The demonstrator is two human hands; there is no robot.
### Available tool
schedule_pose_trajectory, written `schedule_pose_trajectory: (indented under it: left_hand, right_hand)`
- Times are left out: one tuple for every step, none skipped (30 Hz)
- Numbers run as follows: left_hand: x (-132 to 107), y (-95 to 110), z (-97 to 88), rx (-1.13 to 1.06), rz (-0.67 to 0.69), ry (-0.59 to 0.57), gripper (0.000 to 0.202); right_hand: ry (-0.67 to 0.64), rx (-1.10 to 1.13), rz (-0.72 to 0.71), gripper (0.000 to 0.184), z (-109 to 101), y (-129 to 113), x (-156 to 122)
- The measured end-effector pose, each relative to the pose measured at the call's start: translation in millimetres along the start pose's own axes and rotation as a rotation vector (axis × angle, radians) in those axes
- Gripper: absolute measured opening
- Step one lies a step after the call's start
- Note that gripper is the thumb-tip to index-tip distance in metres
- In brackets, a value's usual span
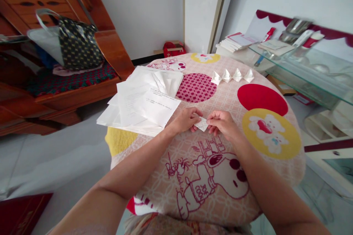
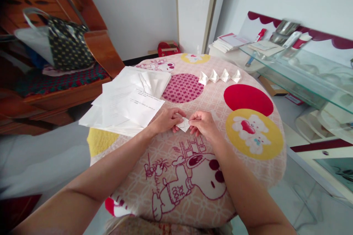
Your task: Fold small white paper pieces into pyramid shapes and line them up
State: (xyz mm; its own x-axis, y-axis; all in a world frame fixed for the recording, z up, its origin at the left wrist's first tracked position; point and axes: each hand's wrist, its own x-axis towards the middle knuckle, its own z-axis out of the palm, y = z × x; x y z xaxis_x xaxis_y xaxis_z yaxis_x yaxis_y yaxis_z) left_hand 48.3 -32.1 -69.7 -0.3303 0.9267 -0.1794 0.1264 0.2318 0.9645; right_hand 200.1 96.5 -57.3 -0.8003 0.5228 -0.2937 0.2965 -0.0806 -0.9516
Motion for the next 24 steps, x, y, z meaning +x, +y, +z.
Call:
schedule_pose_trajectory:
  left_hand:
    - [0.0, -0.8, 0.6, 0.07, 0.034, 0.029, 0.015]
    - [-0.1, -1.2, 1.2, 0.157, 0.079, 0.076, 0.014]
    - [-0.2, -1.1, 1.7, 0.256, 0.132, 0.136, 0.014]
    - [-0.3, -0.7, 2.1, 0.356, 0.189, 0.192, 0.016]
    - [-0.3, 0.0, 2.3, 0.445, 0.243, 0.227, 0.018]
    - [-0.2, 0.7, 2.4, 0.512, 0.292, 0.23, 0.019]
    - [0.0, 1.3, 2.3, 0.553, 0.333, 0.206, 0.019]
    - [0.2, 1.6, 2.0, 0.574, 0.363, 0.163, 0.018]
    - [0.4, 1.7, 1.5, 0.581, 0.386, 0.115, 0.018]
    - [0.6, 1.4, 0.6, 0.581, 0.402, 0.076, 0.018]
    - [0.7, 0.9, -0.7, 0.58, 0.413, 0.05, 0.019]
    - [0.8, 0.3, -2.3, 0.583, 0.42, 0.028, 0.019]
    - [0.8, -0.2, -4.3, 0.587, 0.427, 0.005, 0.019]
    - [0.7, -0.5, -6.5, 0.593, 0.433, -0.022, 0.017]
    - [0.5, -0.7, -8.7, 0.6, 0.439, -0.049, 0.016]
    - [0.2, -0.6, -10.7, 0.606, 0.445, -0.073, 0.016]
    - [-0.1, -0.2, -12.1, 0.611, 0.45, -0.09, 0.018]
    - [-0.5, 0.4, -13.1, 0.614, 0.453, -0.097, 0.02]
    - [-0.9, 1.0, -13.4, 0.616, 0.454, -0.097, 0.019]
    - [-1.4, 1.7, -13.1, 0.616, 0.451, -0.093, 0.017]
    - [-1.9, 2.3, -12.5, 0.612, 0.446, -0.088, 0.014]
    - [-2.3, 2.8, -11.7, 0.605, 0.439, -0.084, 0.011]
    - [-2.7, 3.1, -10.8, 0.595, 0.432, -0.082, 0.009]
    - [-3.0, 3.1, -10.2, 0.584, 0.428, -0.08, 0.007]
  right_hand:
    - [0.007, -0.022, -0.001, 0.016, 0.6, 0.4, 0.3]
    - [0.02, -0.046, -0.007, 0.015, 1.0, 1.0, 0.8]
    - [0.032, -0.073, -0.019, 0.014, 1.1, 2.0, 1.5]
    - [0.043, -0.106, -0.036, 0.012, 1.1, 3.1, 2.3]
    - [0.052, -0.144, -0.06, 0.011, 0.8, 4.4, 3.1]
    - [0.061, -0.19, -0.09, 0.01, 0.4, 5.7, 4.0]
    - [0.07, -0.244, -0.128, 0.008, -0.2, 6.8, 4.8]
    - [0.079, -0.304, -0.171, 0.007, -1.1, 7.6, 5.6]
    - [0.09, -0.364, -0.218, 0.007, -2.1, 7.9, 6.1]
    - [0.096, -0.424, -0.266, 0.007, -3.4, 7.7, 6.4]
    - [0.088, -0.478, -0.313, 0.007, -5.1, 6.8, 6.4]
    - [0.062, -0.526, -0.353, 0.008, -7.1, 5.5, 6.1]
    - [0.018, -0.564, -0.382, 0.009, -9.3, 3.7, 5.5]
    - [-0.036, -0.593, -0.399, 0.009, -11.6, 1.8, 4.7]
    - [-0.094, -0.61, -0.402, 0.009, -13.9, -0.1, 3.7]
    - [-0.147, -0.615, -0.392, 0.008, -16.0, -1.7, 2.8]
    - [-0.185, -0.612, -0.379, 0.007, -17.6, -2.9, 2.0]
    - [-0.206, -0.606, -0.369, 0.006, -18.7, -3.7, 1.3]
    - [-0.211, -0.596, -0.368, 0.005, -19.3, -4.2, 0.8]
    - [-0.205, -0.587, -0.372, 0.006, -19.4, -4.3, 0.5]
    - [-0.199, -0.579, -0.378, 0.005, -19.2, -4.4, 0.3]
    - [-0.196, -0.572, -0.385, 0.004, -18.8, -4.5, 0.1]
    - [-0.198, -0.568, -0.389, 0.003, -18.4, -4.8, 0.0]
    - [-0.205, -0.567, -0.387, 0.004, -18.1, -5.4, -0.2]
